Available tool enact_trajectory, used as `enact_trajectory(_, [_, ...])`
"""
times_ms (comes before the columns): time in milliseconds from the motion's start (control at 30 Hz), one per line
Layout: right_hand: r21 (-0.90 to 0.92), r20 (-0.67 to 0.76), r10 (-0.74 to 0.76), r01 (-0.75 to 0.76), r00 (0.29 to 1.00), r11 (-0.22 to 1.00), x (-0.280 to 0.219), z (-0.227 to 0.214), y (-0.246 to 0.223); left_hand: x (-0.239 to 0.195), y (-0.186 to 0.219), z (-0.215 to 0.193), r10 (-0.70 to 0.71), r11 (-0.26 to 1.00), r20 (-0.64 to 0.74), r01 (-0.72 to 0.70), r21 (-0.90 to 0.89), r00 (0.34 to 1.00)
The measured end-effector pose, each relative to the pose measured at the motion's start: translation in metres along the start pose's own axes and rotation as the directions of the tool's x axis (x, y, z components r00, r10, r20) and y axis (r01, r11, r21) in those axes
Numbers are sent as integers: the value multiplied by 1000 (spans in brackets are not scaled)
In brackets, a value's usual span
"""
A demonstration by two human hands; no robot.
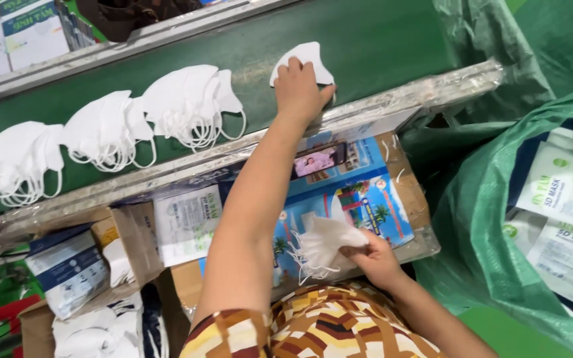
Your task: The person places face masks into individual plastic pouches and seals the pouches by hand.
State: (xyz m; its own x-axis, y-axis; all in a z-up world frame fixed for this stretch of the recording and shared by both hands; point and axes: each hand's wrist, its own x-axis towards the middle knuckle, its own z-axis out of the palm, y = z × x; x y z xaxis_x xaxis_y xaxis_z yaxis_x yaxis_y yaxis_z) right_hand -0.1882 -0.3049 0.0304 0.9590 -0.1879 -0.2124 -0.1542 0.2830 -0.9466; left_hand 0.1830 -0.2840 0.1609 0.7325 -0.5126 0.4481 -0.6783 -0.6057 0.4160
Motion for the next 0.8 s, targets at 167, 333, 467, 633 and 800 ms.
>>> enact_trajectory(167, [-40,14,21,-20,1000,999,-9,-30,-6,13,-31,51,-27,1000,31,27,-2,999])
enact_trajectory(333, [-103,315,-392,441,865,892,12,-10,-60,-88,-4,-67,33,798,60,10,-602,998])
enact_trajectory(467, [22,302,-404,417,864,909,35,16,-56,-250,-47,-60,-35,772,560,379,-511,827])
enact_trajectory(633, [40,83,218,-222,972,974,49,40,-2,-329,-66,-97,-197,472,305,363,-803,932])
enact_trajectory(800, [-538,286,-532,593,797,599,54,71,-35,-274,-29,-161,205,959,372,-108,-264,905])
